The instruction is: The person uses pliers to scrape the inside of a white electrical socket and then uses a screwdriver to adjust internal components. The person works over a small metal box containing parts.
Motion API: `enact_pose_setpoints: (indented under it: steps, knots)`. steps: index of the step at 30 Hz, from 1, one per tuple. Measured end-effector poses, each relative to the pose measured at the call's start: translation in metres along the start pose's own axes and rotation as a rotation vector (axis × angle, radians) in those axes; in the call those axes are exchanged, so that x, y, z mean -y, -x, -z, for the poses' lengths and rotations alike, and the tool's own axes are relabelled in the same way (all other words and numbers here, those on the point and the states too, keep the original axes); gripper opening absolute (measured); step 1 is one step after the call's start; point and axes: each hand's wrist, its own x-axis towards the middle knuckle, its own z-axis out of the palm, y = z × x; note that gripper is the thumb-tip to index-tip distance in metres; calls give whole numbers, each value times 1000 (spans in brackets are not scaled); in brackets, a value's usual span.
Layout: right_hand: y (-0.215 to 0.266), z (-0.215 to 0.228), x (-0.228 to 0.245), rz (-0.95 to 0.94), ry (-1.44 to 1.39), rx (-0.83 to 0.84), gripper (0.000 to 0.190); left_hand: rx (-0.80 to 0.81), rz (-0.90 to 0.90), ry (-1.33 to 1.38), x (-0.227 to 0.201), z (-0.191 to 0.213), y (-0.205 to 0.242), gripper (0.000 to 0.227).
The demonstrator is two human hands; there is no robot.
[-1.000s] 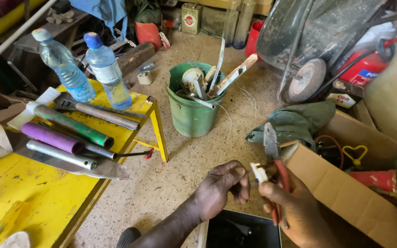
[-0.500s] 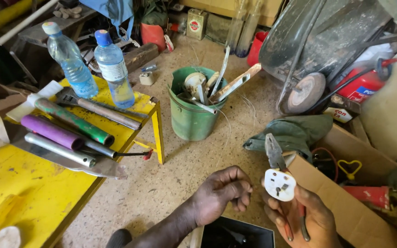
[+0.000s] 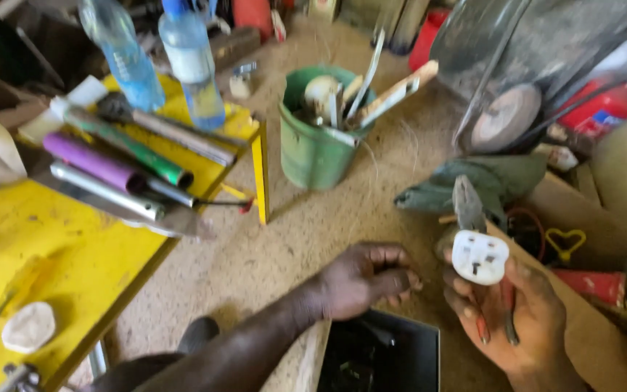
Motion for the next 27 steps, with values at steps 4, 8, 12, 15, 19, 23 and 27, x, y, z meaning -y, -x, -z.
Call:
enact_pose_setpoints:
  steps: [4, 8, 12, 15, 19, 23, 27]
  knots:
    - [-2, -1, 3, 58, 47, 48, 57, 75, -74, -154, -19, 2, 0, 4]
    - [-3, 1, 3, 40, 57, -3, 44, 78, -152, -113, -15, 4, -1, 10]
    - [1, -2, 4, 42, 63, -4, 54, 43, -126, -97, -8, 1, -1, 12]
    - [-1, -7, 6, 45, 128, 40, 66, 51, -147, -100, -5, 3, -5, 14]
    - [1, -6, 6, 38, 144, 7, 62, 37, -136, -88, -2, 2, -3, 14]
    - [0, -8, 6, 62, 185, 29, 58, 33, -145, -128, -4, 3, -3, 15]
    - [0, 0, 6, 30, 144, -5, 52, 31, -148, -124, -8, 3, -1, 16]
